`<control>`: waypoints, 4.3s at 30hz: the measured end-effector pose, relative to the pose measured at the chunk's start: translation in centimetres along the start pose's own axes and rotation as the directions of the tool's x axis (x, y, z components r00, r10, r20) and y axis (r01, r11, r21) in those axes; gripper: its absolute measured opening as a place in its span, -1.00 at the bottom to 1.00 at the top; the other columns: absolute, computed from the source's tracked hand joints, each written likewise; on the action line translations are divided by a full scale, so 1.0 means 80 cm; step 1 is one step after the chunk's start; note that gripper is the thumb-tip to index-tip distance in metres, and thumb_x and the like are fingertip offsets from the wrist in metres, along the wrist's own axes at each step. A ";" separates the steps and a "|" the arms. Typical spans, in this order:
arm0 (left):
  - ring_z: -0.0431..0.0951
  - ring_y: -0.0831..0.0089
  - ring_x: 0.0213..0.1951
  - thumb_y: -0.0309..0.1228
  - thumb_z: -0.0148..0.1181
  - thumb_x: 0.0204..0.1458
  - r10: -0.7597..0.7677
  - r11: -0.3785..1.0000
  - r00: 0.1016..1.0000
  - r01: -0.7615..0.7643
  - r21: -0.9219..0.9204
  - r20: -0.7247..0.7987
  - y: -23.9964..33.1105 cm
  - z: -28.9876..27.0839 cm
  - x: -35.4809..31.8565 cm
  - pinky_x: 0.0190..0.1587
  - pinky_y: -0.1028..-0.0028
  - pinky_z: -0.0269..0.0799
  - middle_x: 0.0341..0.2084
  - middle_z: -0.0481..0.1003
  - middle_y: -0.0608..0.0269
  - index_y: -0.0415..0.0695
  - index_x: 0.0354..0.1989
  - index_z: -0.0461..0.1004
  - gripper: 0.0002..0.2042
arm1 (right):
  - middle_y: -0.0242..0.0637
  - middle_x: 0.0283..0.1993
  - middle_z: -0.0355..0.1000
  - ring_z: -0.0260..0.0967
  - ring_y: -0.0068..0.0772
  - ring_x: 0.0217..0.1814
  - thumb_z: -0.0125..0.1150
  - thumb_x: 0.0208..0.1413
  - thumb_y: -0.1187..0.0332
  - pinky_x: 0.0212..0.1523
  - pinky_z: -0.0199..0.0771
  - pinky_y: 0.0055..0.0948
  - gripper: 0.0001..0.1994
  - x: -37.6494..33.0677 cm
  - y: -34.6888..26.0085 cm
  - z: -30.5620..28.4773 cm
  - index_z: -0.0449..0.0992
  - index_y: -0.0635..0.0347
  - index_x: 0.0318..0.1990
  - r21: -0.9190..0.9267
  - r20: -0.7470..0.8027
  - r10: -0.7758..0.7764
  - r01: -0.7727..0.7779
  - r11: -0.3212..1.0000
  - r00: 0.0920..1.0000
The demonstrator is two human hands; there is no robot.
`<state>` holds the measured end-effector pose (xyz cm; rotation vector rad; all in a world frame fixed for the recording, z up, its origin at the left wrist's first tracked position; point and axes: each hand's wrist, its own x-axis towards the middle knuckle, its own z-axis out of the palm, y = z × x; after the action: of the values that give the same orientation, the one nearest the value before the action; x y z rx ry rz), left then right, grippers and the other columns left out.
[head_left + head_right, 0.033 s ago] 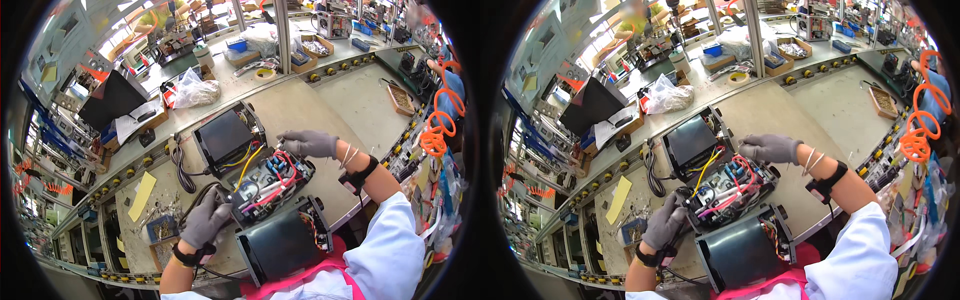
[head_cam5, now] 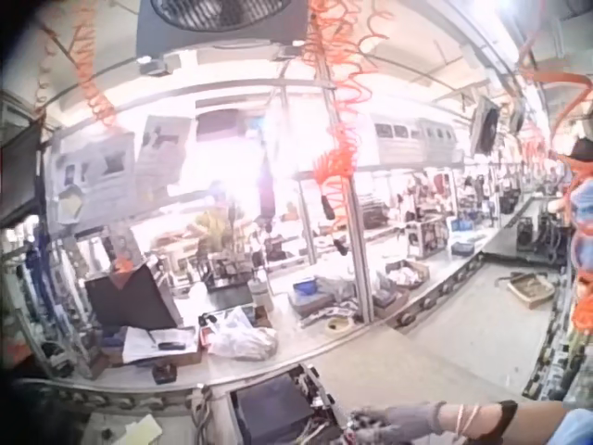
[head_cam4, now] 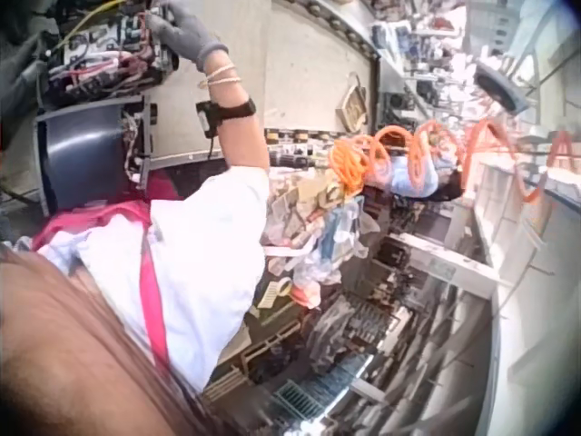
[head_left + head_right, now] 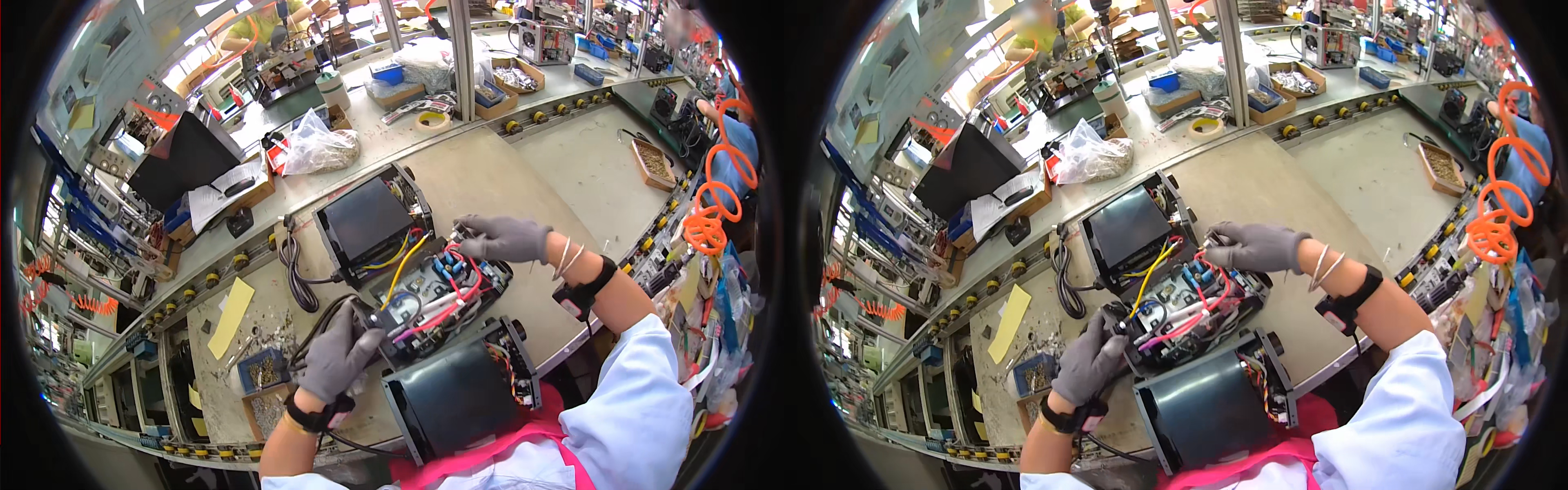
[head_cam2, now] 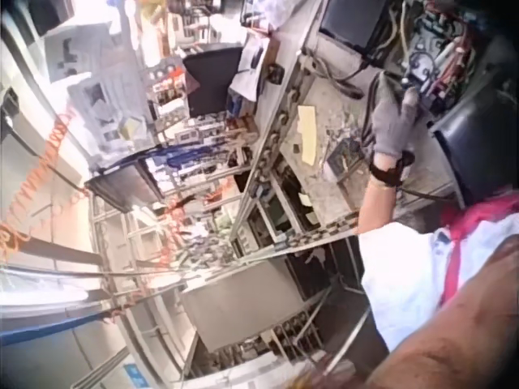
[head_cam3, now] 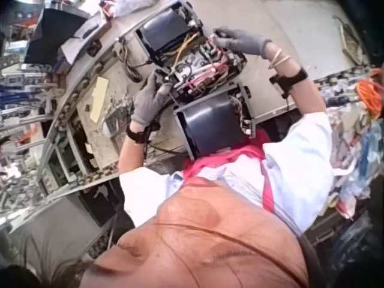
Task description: Assembling and labeling electronic power supply units on a factory production line.
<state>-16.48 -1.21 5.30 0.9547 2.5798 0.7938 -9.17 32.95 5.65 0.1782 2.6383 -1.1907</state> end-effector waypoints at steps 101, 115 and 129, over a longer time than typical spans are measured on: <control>0.44 0.08 0.03 -0.18 0.36 -0.19 0.781 0.534 0.499 -0.845 0.012 0.376 0.145 0.054 -0.017 0.15 0.16 0.32 -0.01 0.43 0.07 -0.12 0.03 0.43 -0.44 | -0.31 -0.36 0.50 0.36 -0.55 -0.39 0.37 -0.18 0.30 -0.33 0.40 -0.43 -0.63 -0.824 0.351 0.018 0.56 0.28 -0.18 0.518 -0.763 0.646 -0.609 0.600 -0.012; 0.40 0.08 0.08 -0.08 0.20 -0.03 0.818 0.353 0.326 -0.935 0.035 0.474 0.146 0.105 -0.003 0.26 0.08 0.16 0.01 0.42 0.11 -0.15 0.00 0.45 -0.51 | -0.30 -0.56 0.14 -0.02 -0.52 -0.63 0.12 0.16 0.10 -0.45 0.18 -0.57 -0.53 -0.667 0.114 0.014 0.31 0.48 -0.13 0.085 -0.963 0.259 0.832 0.548 -0.072; 0.41 0.14 0.00 0.08 0.14 -0.06 0.787 0.384 0.339 -0.923 0.020 0.515 0.153 0.099 -0.036 0.15 0.11 0.28 -0.17 0.45 0.19 -0.09 -0.17 0.53 -0.52 | -0.25 -0.21 0.45 0.30 -0.51 -0.39 0.22 0.17 0.16 -0.44 0.40 -0.58 -0.65 -0.325 0.046 0.069 0.41 0.23 -0.06 0.349 -0.905 0.243 0.936 -0.043 0.349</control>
<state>-4.65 7.75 6.15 2.4184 1.6298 0.2450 17.56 30.95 6.40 -0.0373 1.4128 -4.0184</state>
